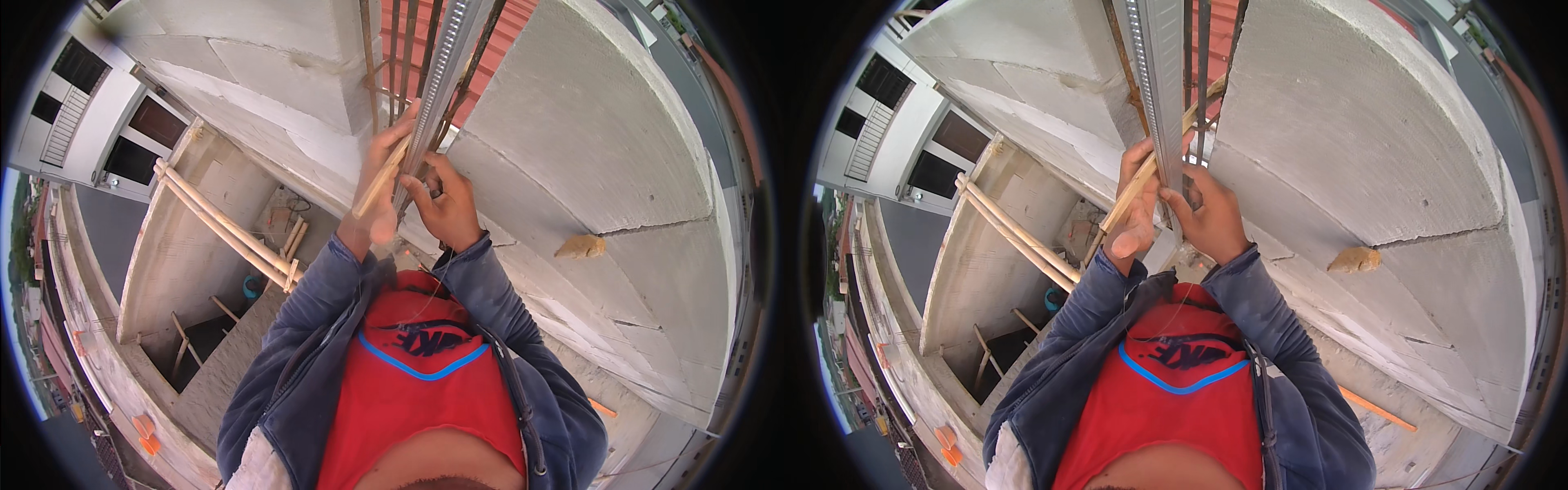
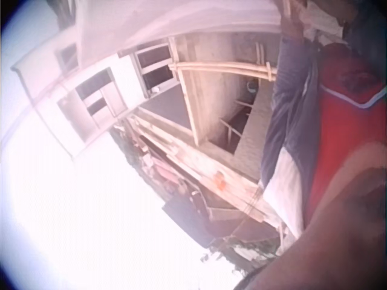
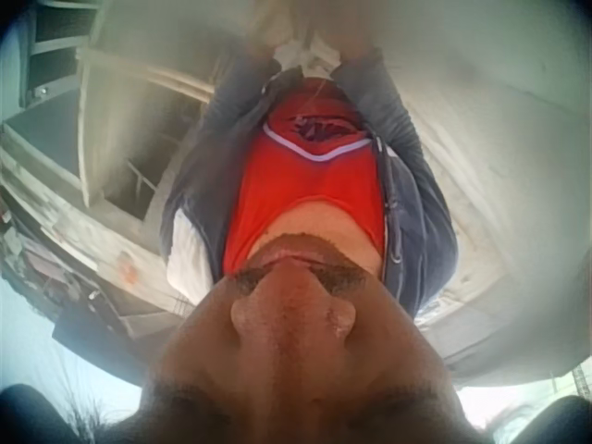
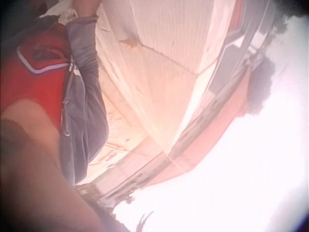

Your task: The person cuts a bamboo stick with a machete, then uses pliers to tie wire around metal rebar and a metal channel on a rooftop structure. The person repeatedly wraps and twists wire to secure the bamboo to the rebar framework.

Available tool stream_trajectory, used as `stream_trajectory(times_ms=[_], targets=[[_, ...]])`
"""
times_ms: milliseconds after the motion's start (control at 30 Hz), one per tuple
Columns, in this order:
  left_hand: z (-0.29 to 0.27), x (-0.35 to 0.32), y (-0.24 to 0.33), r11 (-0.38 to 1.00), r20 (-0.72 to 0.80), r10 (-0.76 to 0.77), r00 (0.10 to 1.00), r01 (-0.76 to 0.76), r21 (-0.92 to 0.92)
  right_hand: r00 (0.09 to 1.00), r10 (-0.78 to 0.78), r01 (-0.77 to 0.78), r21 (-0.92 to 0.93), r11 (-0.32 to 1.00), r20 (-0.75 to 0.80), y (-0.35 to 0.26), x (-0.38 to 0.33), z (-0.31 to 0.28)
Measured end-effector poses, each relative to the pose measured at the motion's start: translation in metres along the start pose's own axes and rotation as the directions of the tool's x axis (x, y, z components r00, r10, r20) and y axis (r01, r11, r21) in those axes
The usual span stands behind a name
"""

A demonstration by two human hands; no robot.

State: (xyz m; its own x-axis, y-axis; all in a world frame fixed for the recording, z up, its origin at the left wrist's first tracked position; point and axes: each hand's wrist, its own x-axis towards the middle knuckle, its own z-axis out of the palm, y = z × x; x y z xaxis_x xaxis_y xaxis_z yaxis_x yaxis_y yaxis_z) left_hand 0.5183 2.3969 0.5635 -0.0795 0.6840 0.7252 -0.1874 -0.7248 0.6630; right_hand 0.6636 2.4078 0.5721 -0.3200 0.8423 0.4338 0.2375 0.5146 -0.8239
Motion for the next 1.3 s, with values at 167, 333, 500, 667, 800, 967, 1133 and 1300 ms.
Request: stream_trajectory(times_ms=[167, 333, 500, 667, 800, 967, 1133, 1300], targets=[[-0.005, -0.001, 0.018, 0.981, -0.031, -0.093, 0.995, 0.097, 0.169, 0.998, 0.032, -0.030, -0.035, 0.999, 0.049, 0.008, -0.001, -0.004], [0.010, 0.007, 0.029, 0.984, -0.111, -0.132, 0.985, 0.144, 0.108, 0.998, 0.028, -0.027, -0.030, 0.999, 0.061, 0.003, -0.002, -0.001], [0.006, 0.012, 0.021, 0.989, -0.118, -0.080, 0.990, 0.093, 0.115, 0.997, 0.029, -0.025, -0.055, 0.998, 0.074, 0.007, -0.003, -0.001], [0.000, 0.032, 0.036, 0.967, -0.163, 0.095, 0.982, -0.052, 0.249, 0.998, 0.006, -0.004, -0.041, 0.999, 0.061, 0.011, -0.001, -0.002], [-0.015, 0.042, 0.074, 0.896, -0.212, 0.240, 0.947, -0.132, 0.424, 0.999, 0.009, -0.008, -0.031, 0.999, 0.044, 0.011, -0.001, -0.002], [-0.083, 0.008, 0.158, 0.686, -0.371, 0.586, 0.721, -0.197, 0.700, 0.999, 0.029, -0.028, -0.041, 0.999, 0.026, 0.011, -0.003, -0.003], [-0.120, -0.021, 0.271, 0.874, -0.223, 0.486, 0.845, -0.466, 0.142, 0.998, 0.037, -0.037, 0.001, 0.999, 0.060, 0.003, -0.001, -0.005], [-0.071, -0.017, 0.269, 0.832, -0.063, 0.540, 0.839, -0.521, 0.190, 0.999, -0.005, 0.005, 0.005, 1.000, 0.049, 0.012, -0.002, 0.000]])
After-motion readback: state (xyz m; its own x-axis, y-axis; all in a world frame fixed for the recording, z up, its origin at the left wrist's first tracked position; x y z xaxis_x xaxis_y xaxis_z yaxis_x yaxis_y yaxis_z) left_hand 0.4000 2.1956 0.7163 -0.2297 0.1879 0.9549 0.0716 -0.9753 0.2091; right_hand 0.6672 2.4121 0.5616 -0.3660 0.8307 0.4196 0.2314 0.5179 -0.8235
